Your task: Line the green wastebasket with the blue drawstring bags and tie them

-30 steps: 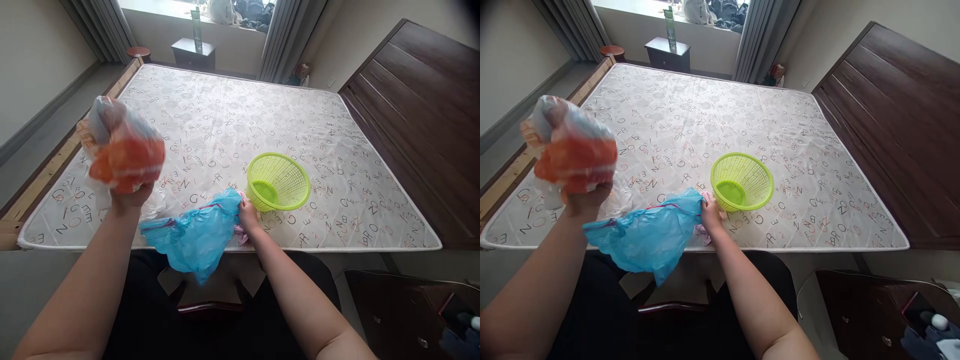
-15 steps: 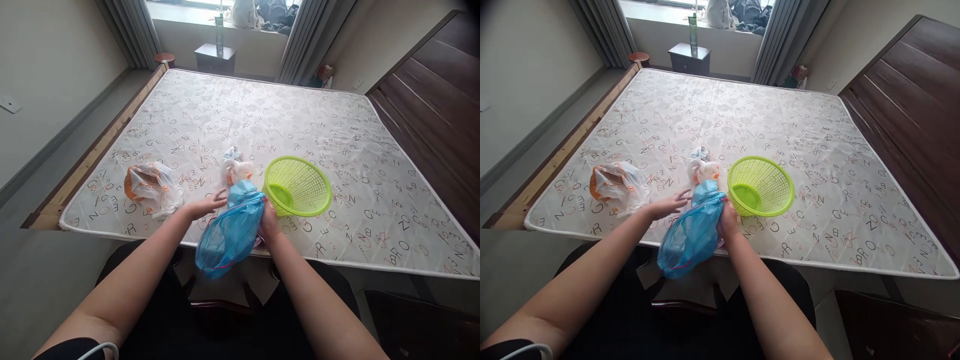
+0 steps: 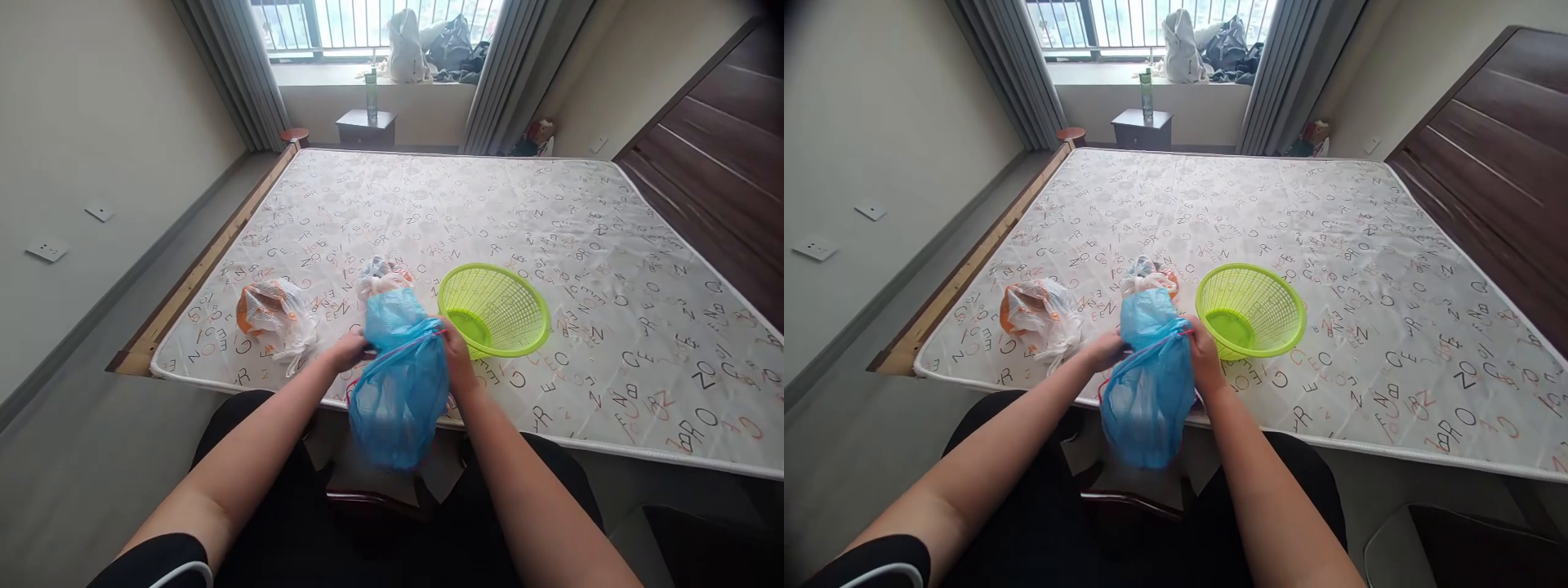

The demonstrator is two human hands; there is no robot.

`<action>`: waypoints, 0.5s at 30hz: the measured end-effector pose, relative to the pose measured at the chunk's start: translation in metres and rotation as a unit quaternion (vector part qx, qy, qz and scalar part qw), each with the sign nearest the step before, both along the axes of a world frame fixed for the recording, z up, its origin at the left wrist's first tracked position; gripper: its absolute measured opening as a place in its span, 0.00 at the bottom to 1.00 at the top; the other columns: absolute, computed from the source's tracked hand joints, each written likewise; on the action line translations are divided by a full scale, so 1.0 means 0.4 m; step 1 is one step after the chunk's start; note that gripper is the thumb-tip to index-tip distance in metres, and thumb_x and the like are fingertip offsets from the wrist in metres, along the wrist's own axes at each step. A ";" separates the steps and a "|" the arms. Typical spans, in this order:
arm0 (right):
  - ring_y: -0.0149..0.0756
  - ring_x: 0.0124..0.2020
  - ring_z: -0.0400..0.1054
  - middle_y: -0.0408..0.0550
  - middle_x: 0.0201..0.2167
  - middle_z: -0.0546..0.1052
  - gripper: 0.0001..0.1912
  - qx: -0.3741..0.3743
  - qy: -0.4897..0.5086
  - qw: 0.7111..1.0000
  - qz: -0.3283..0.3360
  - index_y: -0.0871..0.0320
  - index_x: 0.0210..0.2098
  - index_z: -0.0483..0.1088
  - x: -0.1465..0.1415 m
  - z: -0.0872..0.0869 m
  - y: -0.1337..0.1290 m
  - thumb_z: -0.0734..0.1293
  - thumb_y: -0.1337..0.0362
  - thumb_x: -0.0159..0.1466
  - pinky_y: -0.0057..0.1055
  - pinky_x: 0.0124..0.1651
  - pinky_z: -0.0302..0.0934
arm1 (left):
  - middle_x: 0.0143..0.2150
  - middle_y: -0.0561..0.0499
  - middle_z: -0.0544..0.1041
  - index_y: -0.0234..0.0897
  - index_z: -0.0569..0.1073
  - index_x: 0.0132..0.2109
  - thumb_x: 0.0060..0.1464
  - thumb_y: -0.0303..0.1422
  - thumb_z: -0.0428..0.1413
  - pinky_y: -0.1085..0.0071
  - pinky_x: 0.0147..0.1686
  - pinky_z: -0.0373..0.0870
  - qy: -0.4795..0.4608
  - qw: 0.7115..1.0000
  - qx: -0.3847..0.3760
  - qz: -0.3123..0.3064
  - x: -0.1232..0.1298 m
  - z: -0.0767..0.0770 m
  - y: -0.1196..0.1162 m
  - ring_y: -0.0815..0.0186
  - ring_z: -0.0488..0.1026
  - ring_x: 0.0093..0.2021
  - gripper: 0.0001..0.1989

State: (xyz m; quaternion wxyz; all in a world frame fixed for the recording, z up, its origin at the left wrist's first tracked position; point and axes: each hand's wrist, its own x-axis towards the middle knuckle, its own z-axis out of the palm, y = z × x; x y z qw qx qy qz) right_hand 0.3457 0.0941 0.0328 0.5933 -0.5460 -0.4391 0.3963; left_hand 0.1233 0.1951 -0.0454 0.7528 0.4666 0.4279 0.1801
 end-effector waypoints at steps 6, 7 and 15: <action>0.47 0.60 0.65 0.56 0.55 0.76 0.19 -0.026 -0.278 0.960 0.036 0.57 0.50 0.75 -0.012 -0.141 0.022 0.56 0.63 0.68 0.48 0.67 0.55 | 0.57 0.38 0.75 0.35 0.67 0.60 0.50 0.29 0.57 0.61 0.53 0.72 0.220 0.945 0.152 0.191 -0.113 0.019 0.146 0.58 0.75 0.53 0.29; 0.47 0.64 0.62 0.57 0.59 0.73 0.21 -0.043 -0.295 0.954 0.038 0.58 0.53 0.75 -0.015 -0.171 0.027 0.56 0.65 0.66 0.48 0.69 0.52 | 0.62 0.37 0.72 0.35 0.65 0.62 0.51 0.29 0.56 0.61 0.58 0.69 0.229 0.935 0.171 0.210 -0.141 0.030 0.161 0.57 0.72 0.58 0.29; 0.51 0.73 0.47 0.64 0.71 0.58 0.36 -0.087 -0.350 0.933 0.003 0.68 0.69 0.57 -0.012 -0.268 0.023 0.60 0.68 0.61 0.52 0.74 0.43 | 0.71 0.26 0.53 0.31 0.62 0.64 0.42 0.40 0.68 0.42 0.67 0.46 0.509 0.795 0.247 0.216 -0.315 0.082 0.148 0.34 0.46 0.72 0.44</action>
